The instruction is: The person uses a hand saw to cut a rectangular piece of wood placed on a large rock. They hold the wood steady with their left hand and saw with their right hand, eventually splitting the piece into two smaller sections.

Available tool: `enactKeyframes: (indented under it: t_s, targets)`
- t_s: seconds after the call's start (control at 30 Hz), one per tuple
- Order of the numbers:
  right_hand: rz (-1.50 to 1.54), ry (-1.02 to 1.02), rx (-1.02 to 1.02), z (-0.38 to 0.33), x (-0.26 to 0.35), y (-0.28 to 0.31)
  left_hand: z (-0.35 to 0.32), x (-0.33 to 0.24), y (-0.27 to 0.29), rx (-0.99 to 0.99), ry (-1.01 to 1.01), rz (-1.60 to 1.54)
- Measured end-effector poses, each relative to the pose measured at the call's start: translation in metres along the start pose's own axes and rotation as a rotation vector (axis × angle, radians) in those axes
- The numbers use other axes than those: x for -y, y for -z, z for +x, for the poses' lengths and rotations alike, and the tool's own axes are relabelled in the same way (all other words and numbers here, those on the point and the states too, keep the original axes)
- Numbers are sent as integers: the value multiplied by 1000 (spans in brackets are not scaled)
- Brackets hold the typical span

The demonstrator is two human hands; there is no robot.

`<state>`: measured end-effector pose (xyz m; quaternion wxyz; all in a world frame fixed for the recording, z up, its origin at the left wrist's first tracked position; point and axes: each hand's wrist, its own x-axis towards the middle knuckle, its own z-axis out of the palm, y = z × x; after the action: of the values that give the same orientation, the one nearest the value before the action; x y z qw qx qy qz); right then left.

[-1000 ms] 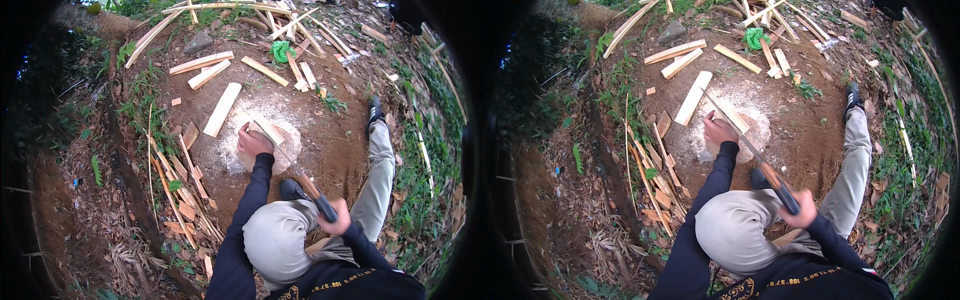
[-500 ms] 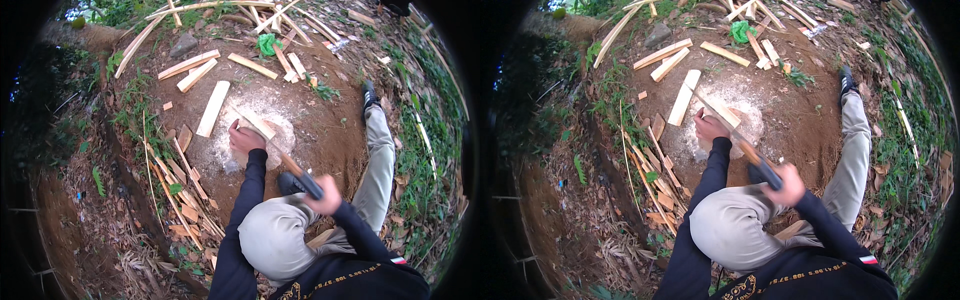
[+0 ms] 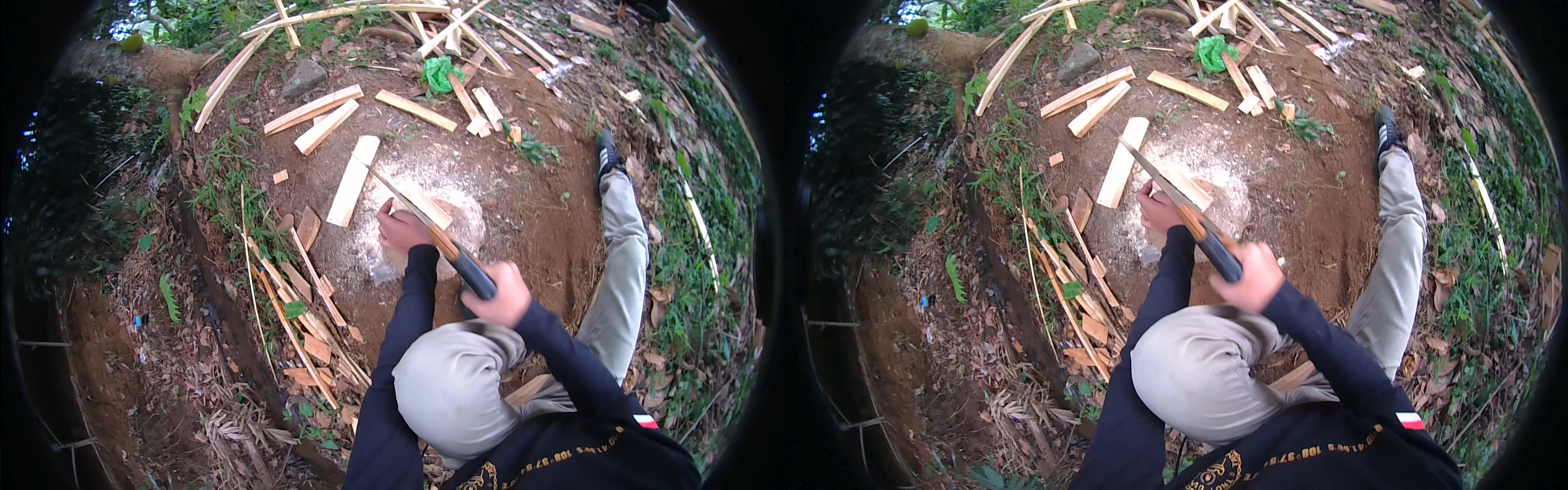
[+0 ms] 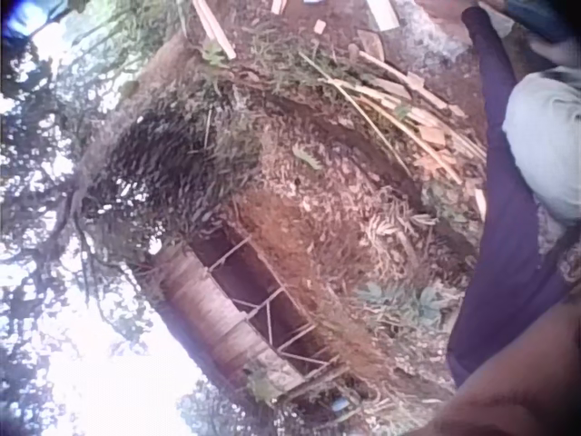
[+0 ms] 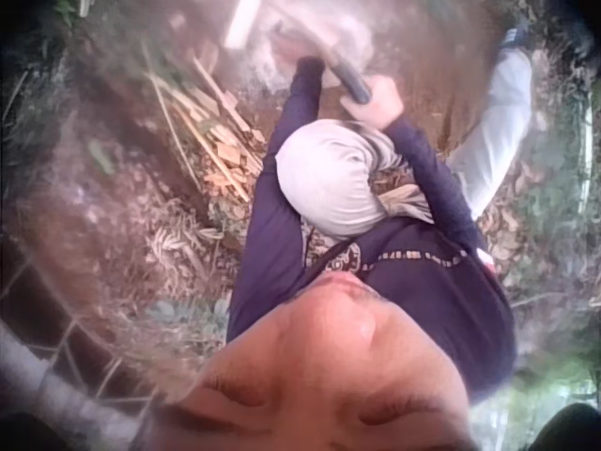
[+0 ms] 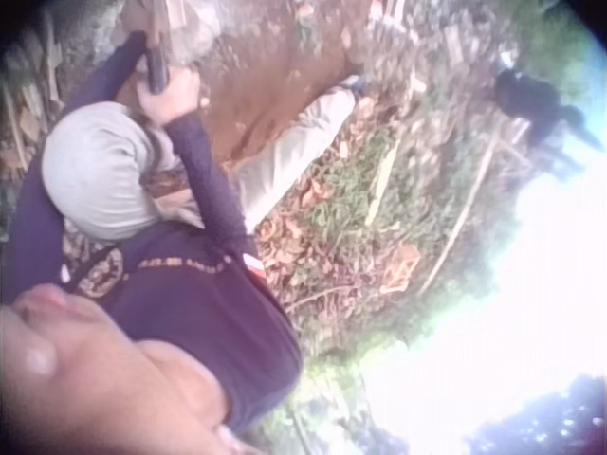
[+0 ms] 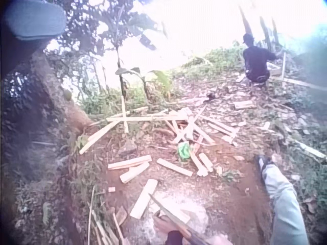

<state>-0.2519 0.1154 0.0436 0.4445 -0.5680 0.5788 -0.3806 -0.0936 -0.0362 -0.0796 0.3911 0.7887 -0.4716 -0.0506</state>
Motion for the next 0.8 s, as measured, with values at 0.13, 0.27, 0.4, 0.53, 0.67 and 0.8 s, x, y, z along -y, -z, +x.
enactKeyframes:
  t_s: [0.13, 0.27, 0.4, 0.53, 0.67, 0.8]
  targets:
    - [57, -116, 186, -81, 49, 69, 20, 4, 19, -97, -12, 24]
    - [50, 51, 12, -29, 40, 31, 21, -5, 9, -81, -33, -6]
    - [-29, -19, 87, -7, 30, 14, 16, -6, 12, -30, 4, -11]
    - [99, -122, 205, -78, 47, 69, 23, 0, 13, -107, -36, -2]
    - [12, -15, -4, 1, 34, 17, 20, -9, -4, -55, -25, -24]
    - [43, -42, 145, -20, 58, 43, 20, 0, 8, -15, 26, 20]
